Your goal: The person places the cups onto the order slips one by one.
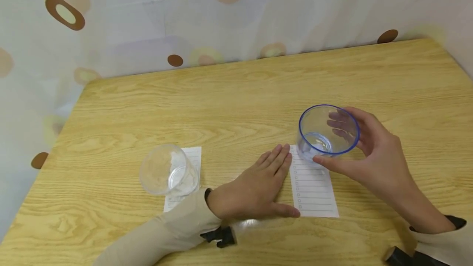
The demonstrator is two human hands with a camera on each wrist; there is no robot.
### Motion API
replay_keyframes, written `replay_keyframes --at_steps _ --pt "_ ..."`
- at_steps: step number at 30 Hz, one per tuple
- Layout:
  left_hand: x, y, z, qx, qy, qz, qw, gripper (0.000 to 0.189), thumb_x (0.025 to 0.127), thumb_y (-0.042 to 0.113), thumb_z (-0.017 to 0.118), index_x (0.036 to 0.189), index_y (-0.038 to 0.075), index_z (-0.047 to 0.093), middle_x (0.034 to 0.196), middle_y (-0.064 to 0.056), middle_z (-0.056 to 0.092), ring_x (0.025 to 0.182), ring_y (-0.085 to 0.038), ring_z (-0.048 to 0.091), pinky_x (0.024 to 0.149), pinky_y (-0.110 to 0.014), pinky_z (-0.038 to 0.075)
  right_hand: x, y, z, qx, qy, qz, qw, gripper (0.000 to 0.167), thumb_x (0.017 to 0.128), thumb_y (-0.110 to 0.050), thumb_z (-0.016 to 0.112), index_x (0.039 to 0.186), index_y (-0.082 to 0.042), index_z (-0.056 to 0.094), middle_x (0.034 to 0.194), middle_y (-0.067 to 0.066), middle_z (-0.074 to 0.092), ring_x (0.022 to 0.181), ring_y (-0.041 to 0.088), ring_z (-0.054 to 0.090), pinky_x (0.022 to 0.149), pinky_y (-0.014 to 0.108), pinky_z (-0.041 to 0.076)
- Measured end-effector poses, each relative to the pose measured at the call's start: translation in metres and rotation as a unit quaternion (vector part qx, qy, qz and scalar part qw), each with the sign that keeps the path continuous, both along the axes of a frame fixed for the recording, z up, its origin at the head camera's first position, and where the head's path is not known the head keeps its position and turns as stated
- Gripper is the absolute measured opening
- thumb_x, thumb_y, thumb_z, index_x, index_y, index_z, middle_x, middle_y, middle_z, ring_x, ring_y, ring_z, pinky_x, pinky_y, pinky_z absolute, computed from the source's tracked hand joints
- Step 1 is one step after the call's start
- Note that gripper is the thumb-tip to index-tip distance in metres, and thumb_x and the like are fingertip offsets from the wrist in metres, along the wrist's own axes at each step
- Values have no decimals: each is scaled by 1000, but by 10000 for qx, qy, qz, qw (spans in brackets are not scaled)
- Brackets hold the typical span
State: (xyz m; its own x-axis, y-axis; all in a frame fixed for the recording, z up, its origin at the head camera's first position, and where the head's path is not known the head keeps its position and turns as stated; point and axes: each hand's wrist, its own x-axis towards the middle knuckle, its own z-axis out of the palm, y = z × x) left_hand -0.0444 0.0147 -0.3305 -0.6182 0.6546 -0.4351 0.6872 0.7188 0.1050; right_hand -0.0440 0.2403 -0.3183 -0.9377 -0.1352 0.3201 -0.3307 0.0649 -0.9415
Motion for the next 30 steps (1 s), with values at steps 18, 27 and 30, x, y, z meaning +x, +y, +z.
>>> replay_keyframes --at_steps 18,27,30 --pt "2 0 2 -42 207 -49 9998 109 84 80 36 154 6 -2 160 -9 -12 146 -20 -14 118 -29 -2 32 -2 -10 1136 -398 -402 9919 101 54 28 78 143 -3 41 132 5 53 116 5 55 89 8 44" --pt "1 0 2 -17 186 -17 9998 110 83 80 36 154 6 -2 160 -9 -14 145 -21 -15 117 -30 -3 40 -4 -13 1055 -368 -324 9932 103 51 29 79 142 1 41 133 7 53 114 8 56 87 9 44" --pt "1 0 2 -2 166 -14 9999 110 83 80 36 154 6 -2 160 -10 -13 145 -21 -15 117 -30 -3 43 -5 -12 1249 -376 -371 9908 103 50 27 80 142 1 41 132 6 54 114 8 56 88 9 44"
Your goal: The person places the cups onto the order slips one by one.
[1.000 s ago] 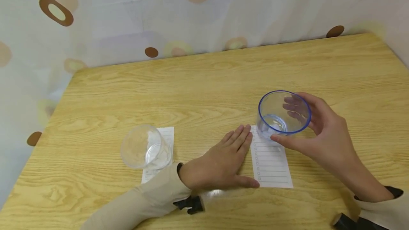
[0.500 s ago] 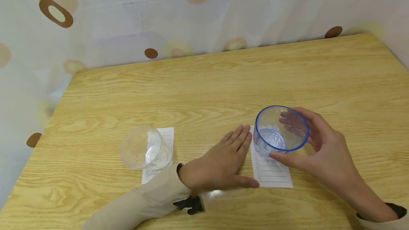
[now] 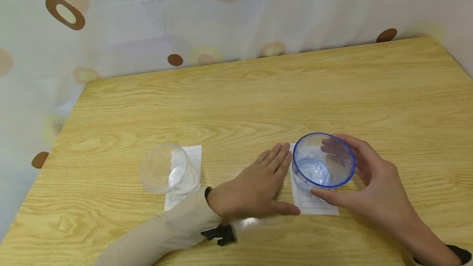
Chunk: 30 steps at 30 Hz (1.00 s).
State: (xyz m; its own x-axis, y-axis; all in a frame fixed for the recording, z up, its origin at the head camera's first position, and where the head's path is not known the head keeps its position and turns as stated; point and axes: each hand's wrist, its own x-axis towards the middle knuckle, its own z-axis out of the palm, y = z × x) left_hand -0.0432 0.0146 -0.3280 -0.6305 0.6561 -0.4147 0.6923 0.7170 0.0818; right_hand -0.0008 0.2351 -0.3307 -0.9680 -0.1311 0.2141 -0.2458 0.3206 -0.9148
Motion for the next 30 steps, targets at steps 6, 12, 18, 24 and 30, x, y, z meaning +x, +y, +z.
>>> replay_keyframes --at_steps 6,12,18,24,30 --pt "0 0 0 -67 76 -82 9999 109 84 80 34 154 5 -3 160 -10 -13 146 -21 -14 118 -30 -2 2 0 -4 -94 197 88 9997 106 46 29 80 141 4 41 132 7 54 115 8 54 90 8 43" --pt "-2 1 -1 -106 84 -80 9999 109 84 81 33 154 5 -3 160 -10 -13 146 -21 -15 118 -30 -3 3 0 -5 30 421 168 9990 110 43 29 81 142 5 40 134 7 52 116 8 54 90 8 43" --pt "-3 1 -2 -113 26 -52 9999 109 84 80 33 154 6 -4 160 -10 -15 145 -21 -16 118 -31 -3 1 1 -6 -454 472 489 9967 108 45 30 80 142 9 36 135 10 50 118 11 52 91 9 43" --pt "-2 1 -1 -153 14 -65 9999 109 84 80 33 154 6 -5 160 -10 -15 145 -21 -16 117 -31 -3 -1 1 -11 -1052 576 886 9888 108 46 30 79 142 11 33 137 13 49 120 14 51 92 11 44" --pt "-1 1 -1 -167 60 -95 9998 109 84 80 32 154 6 -5 160 -10 -15 145 -21 -16 117 -30 -4 -1 2 -11 -961 594 847 9900 109 46 29 80 143 11 32 137 12 49 119 13 50 92 10 43"
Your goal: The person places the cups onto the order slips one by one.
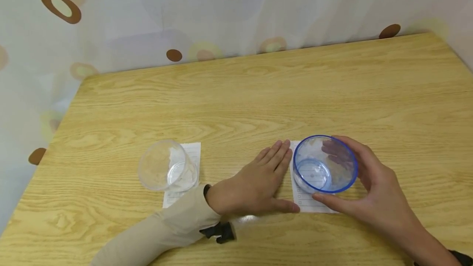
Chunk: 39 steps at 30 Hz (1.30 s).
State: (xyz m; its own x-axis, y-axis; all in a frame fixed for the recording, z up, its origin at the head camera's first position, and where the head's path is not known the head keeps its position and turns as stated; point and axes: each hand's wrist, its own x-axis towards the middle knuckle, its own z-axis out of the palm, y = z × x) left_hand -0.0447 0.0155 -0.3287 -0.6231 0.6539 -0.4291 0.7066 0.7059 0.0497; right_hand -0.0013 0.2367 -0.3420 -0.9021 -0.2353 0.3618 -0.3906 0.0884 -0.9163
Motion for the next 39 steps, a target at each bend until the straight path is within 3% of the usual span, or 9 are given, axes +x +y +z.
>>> replay_keyframes --at_steps 19,25,39 --pt "0 0 1 -26 30 25 10000 108 84 80 33 154 6 -4 160 -10 -13 146 -21 -14 118 -30 -3 3 -3 0 1023 364 -516 9928 115 40 25 85 142 11 34 138 9 49 118 11 51 90 8 43" --pt "1 -1 0 55 3 4 10000 108 85 80 33 154 6 -4 160 -10 -13 146 -21 -15 118 -30 -3 3 -4 -1 1044 444 -490 9923 116 40 25 85 142 11 33 139 10 48 118 12 51 91 9 43" --pt "2 -2 0 107 16 -23 9999 108 85 79 33 154 5 -4 160 -11 -13 146 -22 -14 118 -31 -2 4 -5 2 1619 546 -718 9827 121 36 22 87 143 8 34 139 7 48 118 10 51 90 8 42"
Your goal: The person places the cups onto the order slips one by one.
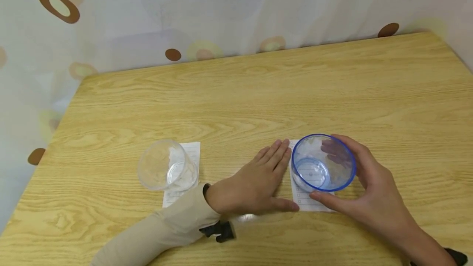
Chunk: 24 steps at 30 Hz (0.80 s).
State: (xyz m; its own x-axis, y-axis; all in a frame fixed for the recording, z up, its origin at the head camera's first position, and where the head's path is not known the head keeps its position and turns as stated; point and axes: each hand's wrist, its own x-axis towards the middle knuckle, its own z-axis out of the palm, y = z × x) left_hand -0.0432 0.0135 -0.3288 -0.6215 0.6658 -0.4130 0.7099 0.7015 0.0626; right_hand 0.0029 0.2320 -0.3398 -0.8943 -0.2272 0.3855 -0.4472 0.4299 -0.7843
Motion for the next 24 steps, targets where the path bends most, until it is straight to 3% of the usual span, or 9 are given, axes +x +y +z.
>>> replay_keyframes --at_steps 17,21,24 --pt "-2 -1 -1 182 -9 17 9998 107 86 78 36 154 4 -3 160 -11 -12 146 -21 -13 118 -29 -3 -3 2 -2 -775 -272 371 9959 114 44 25 84 144 9 31 139 10 47 119 12 49 92 9 41" --pt "-3 -2 0 427 -99 158 9989 105 88 75 38 154 3 -1 161 -12 -10 146 -22 -12 117 -29 -2 -5 3 -3 -1367 -520 814 9859 114 47 27 81 146 9 26 141 13 42 121 14 47 93 10 41" --pt "-5 -6 11 685 -64 340 9970 100 91 68 43 154 3 3 161 -13 -7 146 -23 -11 117 -29 -2 -9 3 -1 -1821 -540 1279 9734 116 48 28 79 147 11 20 146 17 37 128 20 41 99 13 37"
